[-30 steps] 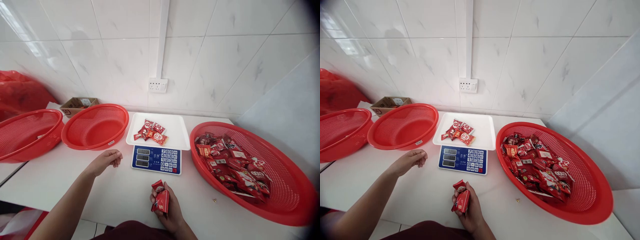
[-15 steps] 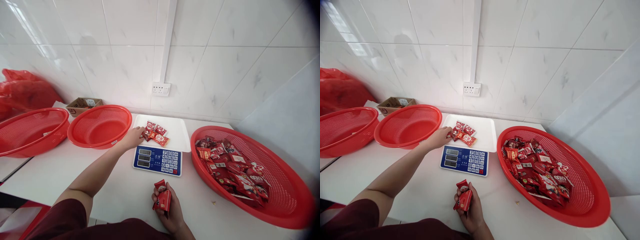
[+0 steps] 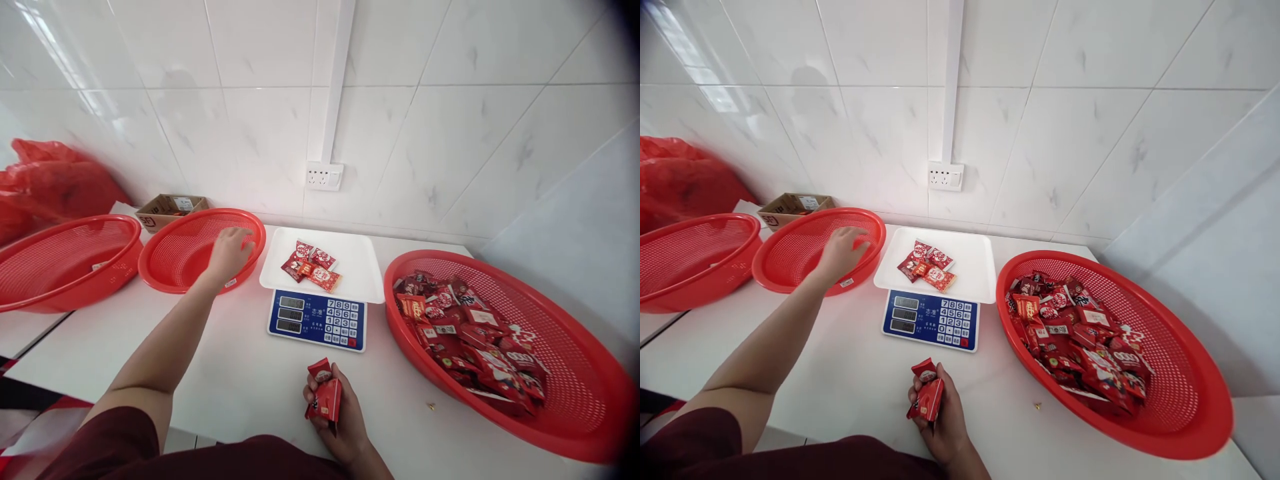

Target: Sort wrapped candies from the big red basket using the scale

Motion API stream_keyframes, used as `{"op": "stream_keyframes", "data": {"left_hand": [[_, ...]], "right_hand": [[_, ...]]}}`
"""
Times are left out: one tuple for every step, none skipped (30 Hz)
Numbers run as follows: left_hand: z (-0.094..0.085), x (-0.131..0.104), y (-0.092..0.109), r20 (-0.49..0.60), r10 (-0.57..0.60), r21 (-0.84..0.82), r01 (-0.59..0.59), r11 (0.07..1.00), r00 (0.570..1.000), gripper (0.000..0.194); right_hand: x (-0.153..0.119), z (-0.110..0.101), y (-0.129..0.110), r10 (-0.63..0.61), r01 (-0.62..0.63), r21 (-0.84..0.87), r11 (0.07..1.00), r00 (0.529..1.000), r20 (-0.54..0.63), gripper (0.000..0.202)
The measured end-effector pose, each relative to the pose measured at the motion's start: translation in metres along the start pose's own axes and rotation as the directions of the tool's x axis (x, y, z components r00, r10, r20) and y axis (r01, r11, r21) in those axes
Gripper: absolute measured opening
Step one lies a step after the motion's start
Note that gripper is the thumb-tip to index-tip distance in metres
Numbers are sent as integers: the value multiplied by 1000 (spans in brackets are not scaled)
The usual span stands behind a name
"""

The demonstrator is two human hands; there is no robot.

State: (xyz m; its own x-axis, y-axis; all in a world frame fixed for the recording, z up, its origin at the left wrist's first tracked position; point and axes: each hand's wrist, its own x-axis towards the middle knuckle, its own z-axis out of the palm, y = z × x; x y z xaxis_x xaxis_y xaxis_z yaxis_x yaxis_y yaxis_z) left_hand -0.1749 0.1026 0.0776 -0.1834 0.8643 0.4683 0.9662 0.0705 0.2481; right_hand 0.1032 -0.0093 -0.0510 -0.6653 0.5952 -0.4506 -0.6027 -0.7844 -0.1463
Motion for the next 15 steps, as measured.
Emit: {"op": "stream_keyframes", "data": {"left_hand": [[7,-1,8,72,68,-42,-65,997,995,26],[15,-2,18,152,152,-95,-139,986,977,27],[23,-3,29,226,242,-150,-212,966,944,30],[30,-3,39,282,312,-189,-267,945,907,34],[37,-2,47,321,359,-212,-303,929,877,37],[42,-1,54,345,376,-214,-317,924,860,41],[46,1,59,361,373,-208,-316,926,855,43],[48,3,62,371,362,-201,-307,930,855,44],[49,5,64,380,352,-197,-297,934,855,44],[49,6,64,386,343,-195,-287,938,857,44],[48,7,63,389,335,-193,-279,941,858,43],[47,7,62,391,328,-190,-274,943,860,41],[45,6,61,393,321,-192,-265,945,861,40],[43,4,60,394,312,-200,-251,947,864,39],[41,2,59,392,302,-212,-235,949,869,39]], "right_hand": [[0,0,0,0,0,3,1000,1000,-1,29],[0,1,0,0,0,6,1000,1000,-2,29],[-1,1,0,0,0,9,1000,1000,-4,29],[-1,1,0,-1,1,10,1000,1000,-5,29],[-1,2,0,-4,4,10,1000,1000,-7,29],[-1,2,0,-7,7,10,1000,1000,-8,29],[-1,2,0,-13,13,10,1000,1000,-9,29],[-1,2,0,-18,19,11,1000,1000,-9,29],[-1,2,-1,-23,23,13,1000,1000,-10,28],[-1,2,-1,-25,25,15,1000,1000,-9,28],[-1,2,-1,-25,25,17,1000,1000,-7,28],[0,1,-1,-21,21,17,1000,1000,-4,28],[0,1,-1,-18,19,17,1000,1000,-4,27],[0,1,-1,-17,17,15,1000,1000,-5,27],[1,1,-1,-18,18,14,1000,1000,-9,28]]}}
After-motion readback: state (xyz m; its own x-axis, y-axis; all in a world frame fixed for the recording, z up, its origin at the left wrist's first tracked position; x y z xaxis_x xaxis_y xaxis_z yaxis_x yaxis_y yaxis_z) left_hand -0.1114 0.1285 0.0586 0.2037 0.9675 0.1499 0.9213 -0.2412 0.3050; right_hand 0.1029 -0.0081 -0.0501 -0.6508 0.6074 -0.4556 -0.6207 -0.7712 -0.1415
